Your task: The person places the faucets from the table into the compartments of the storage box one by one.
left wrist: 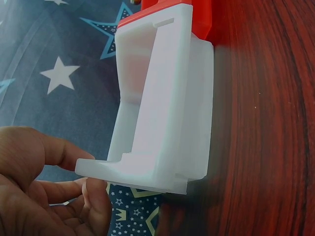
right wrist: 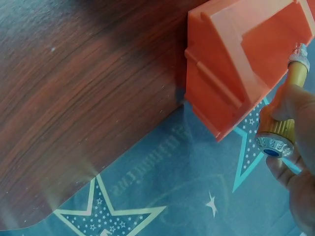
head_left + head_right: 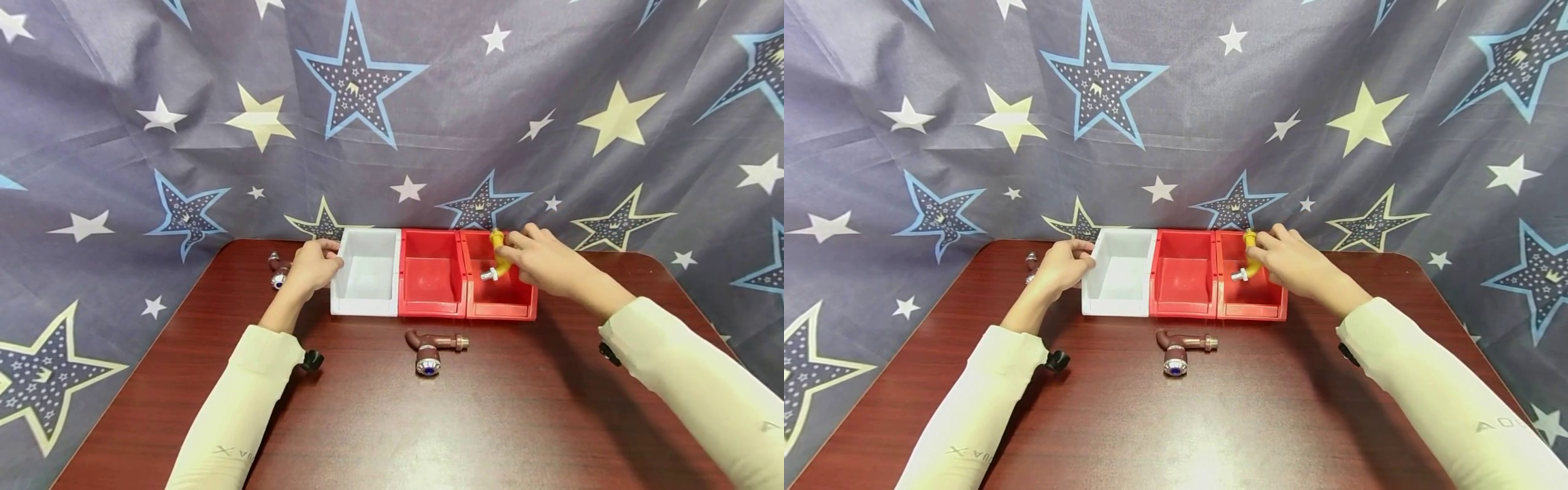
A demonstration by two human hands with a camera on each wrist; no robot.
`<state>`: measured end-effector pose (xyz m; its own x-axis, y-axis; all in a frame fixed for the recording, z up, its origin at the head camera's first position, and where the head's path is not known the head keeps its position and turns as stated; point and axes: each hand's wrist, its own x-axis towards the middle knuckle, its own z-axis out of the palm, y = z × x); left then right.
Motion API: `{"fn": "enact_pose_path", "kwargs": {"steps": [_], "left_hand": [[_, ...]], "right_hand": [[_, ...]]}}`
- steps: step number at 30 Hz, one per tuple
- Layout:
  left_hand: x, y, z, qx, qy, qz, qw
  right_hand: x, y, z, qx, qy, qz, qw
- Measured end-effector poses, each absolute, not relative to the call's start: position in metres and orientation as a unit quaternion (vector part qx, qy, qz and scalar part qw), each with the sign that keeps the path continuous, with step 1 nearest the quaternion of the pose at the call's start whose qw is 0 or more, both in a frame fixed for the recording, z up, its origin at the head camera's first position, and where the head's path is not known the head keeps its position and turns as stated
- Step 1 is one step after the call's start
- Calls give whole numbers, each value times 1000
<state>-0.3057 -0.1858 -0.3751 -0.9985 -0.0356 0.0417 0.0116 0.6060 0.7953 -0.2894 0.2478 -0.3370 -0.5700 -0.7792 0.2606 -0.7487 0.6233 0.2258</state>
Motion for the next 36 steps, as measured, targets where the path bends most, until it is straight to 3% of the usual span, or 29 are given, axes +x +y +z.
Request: {"fn": "enact_pose_path", "kwargs": {"steps": [36], "left_hand": [[-306,-186,-375,19,-881,-474,5]], "right_hand": [[-306,215,-361,434,-895,-52,85]]}}
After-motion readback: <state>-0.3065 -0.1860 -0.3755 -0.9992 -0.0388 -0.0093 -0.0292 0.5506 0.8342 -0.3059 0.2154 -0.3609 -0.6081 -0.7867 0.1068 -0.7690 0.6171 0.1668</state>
